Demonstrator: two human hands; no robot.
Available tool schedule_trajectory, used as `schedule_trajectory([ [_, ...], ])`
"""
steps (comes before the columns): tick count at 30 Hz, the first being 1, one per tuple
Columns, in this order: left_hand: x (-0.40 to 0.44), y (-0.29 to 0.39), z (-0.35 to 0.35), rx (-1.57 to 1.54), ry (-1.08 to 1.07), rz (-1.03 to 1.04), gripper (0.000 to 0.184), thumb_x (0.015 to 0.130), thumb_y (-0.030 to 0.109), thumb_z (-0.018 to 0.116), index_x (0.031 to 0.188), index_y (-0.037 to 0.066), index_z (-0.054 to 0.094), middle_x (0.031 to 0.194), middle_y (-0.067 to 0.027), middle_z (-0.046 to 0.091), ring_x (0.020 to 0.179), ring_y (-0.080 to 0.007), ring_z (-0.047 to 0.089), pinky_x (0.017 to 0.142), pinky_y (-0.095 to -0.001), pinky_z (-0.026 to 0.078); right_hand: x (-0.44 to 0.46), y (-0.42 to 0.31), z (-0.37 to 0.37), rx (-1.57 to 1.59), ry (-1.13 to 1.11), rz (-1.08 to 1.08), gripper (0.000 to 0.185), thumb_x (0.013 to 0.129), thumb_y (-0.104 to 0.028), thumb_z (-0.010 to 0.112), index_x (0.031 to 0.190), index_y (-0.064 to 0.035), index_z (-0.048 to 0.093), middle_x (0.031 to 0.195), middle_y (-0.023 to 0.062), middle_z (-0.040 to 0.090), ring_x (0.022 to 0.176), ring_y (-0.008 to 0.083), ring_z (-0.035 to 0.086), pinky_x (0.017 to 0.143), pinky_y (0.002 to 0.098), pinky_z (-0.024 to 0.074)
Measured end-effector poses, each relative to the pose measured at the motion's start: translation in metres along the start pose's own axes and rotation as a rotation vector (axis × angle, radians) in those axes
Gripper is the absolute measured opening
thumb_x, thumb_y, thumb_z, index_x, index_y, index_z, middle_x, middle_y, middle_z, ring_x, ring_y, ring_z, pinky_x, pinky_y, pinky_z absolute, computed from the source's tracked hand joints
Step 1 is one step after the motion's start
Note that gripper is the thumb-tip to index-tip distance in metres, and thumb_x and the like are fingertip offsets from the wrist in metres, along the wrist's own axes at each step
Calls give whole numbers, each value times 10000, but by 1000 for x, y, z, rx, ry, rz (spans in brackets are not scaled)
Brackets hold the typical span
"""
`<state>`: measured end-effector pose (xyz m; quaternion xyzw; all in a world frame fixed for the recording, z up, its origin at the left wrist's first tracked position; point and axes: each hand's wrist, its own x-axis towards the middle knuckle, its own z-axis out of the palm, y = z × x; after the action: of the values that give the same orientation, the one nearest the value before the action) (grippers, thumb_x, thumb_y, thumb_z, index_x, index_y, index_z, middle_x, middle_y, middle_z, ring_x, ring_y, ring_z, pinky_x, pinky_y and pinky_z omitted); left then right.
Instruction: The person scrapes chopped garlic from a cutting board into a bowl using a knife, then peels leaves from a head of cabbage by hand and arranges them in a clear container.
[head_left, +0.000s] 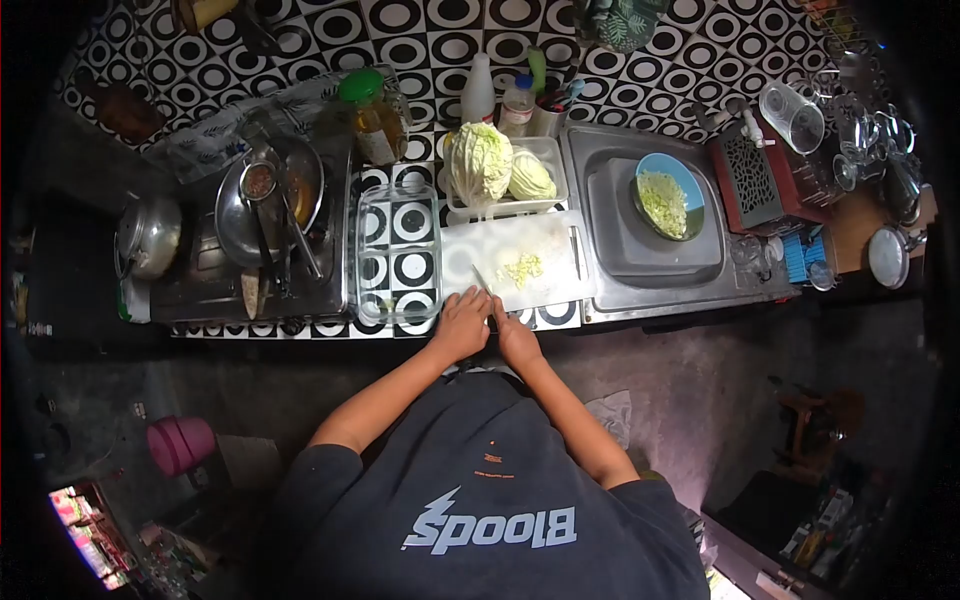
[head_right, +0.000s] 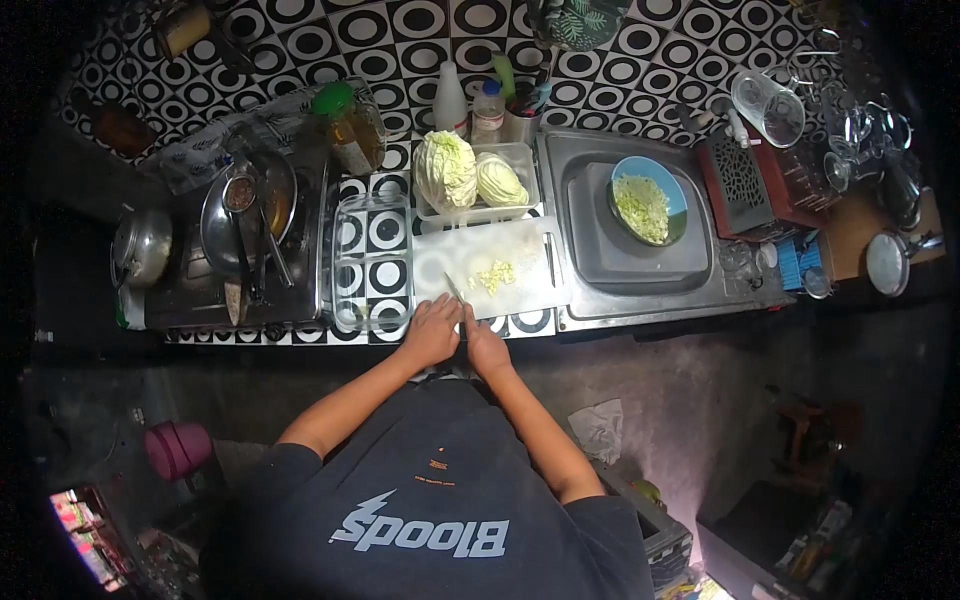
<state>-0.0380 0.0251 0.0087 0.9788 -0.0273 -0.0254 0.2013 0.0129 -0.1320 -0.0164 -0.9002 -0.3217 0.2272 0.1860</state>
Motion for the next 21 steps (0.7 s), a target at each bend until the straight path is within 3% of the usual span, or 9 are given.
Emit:
schedule_trajectory([
  [6, -2, -3, 3, -20, 47, 23, 560, 789, 166, 605, 1306, -35, 540, 1349, -181, 544, 1325, -329, 451, 1074, -499, 330, 12, -9, 4, 83, 71, 75, 799, 854, -34, 520, 1557, -142, 154, 949, 284, 604, 826, 446, 637, 714, 486, 529],
  [12, 2, -6, 8, -86, 167, 15, 429, 821, 153, 618, 1215, -18, 605, 1287, -155, 577, 1270, -313, 491, 1022, -474, 360, 5, -2, -12, 80, 85, 98, 731, 876, -23, 477, 1545, -145, 210, 989, 264, 603, 869, 436, 634, 752, 483, 518],
  [21, 12, 2, 10, -139, 291, -133, 277, 811, 202, 703, 1041, 56, 654, 1015, -96, 574, 1020, -279, 521, 873, -426, 379, -10, 0, -46, 48, 38, 51, 742, 844, 34, 471, 1532, -147, 258, 1016, 256, 602, 889, 428, 627, 772, 484, 505],
])
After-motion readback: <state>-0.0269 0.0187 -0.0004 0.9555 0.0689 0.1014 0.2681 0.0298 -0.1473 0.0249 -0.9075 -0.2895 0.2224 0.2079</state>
